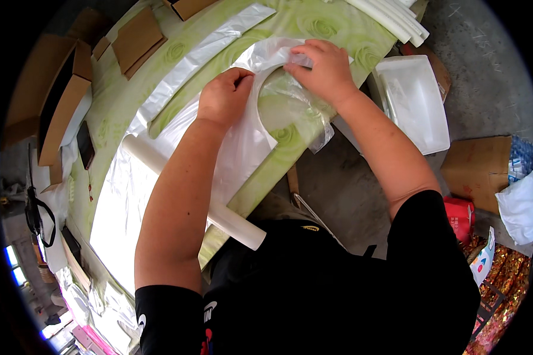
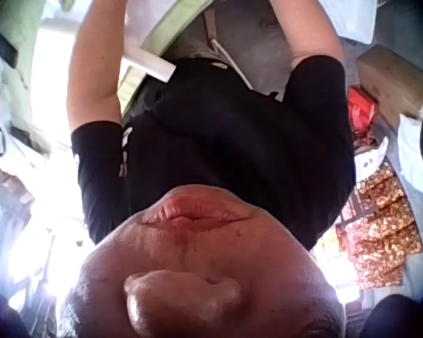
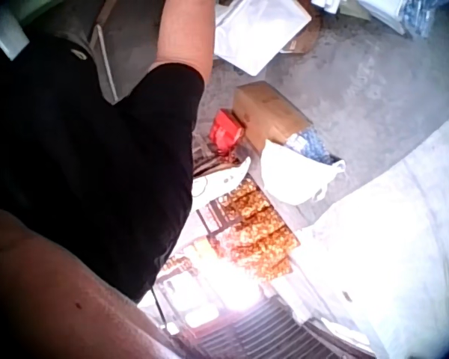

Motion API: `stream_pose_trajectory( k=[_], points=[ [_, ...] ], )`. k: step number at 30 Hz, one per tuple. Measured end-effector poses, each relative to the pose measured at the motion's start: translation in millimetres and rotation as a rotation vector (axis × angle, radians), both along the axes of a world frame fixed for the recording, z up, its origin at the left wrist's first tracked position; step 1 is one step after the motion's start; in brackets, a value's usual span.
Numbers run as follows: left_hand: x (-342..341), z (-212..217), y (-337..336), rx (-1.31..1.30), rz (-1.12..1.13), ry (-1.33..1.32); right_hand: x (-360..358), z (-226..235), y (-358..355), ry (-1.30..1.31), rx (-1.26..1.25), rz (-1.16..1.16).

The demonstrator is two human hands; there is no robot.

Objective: The person wraps white plastic sheets around white foam pieces on a table. They smooth the plastic, fold edges, and roll the plastic to secure the foam. The process is repeated for multiple foam pieces.

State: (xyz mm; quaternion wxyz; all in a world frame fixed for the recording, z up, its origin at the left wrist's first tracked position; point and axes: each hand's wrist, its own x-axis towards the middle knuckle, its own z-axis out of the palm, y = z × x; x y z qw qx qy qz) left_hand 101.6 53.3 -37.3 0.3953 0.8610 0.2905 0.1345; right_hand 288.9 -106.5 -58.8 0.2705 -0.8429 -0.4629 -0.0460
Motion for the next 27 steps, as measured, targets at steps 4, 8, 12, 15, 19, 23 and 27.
stream_pose_trajectory(
  k=[4,8,12,15,19,23,27],
  points=[
    [0,-4,2,0.006,-0.009,-0.008,-15,-3,9,-0.051,0.031,0.038],
    [1,-1,-4,0.022,0.004,-0.022,-22,-4,18,-0.112,0.078,0.008],
    [-1,-1,-5,0.056,0.018,-0.036,-40,8,26,-0.175,0.049,0.027],
    [0,-2,-4,0.077,0.016,-0.028,-46,9,34,-0.115,0.001,0.043],
    [0,-3,-6,0.107,0.002,-0.024,-47,5,39,-0.081,-0.020,-0.035],
    [0,-1,-6,0.118,-0.009,-0.003,-22,-4,39,-0.082,-0.056,-0.164],
    [-1,-5,-3,0.149,-0.024,-0.002,36,-6,23,-0.041,-0.084,-0.319]
  ],
)
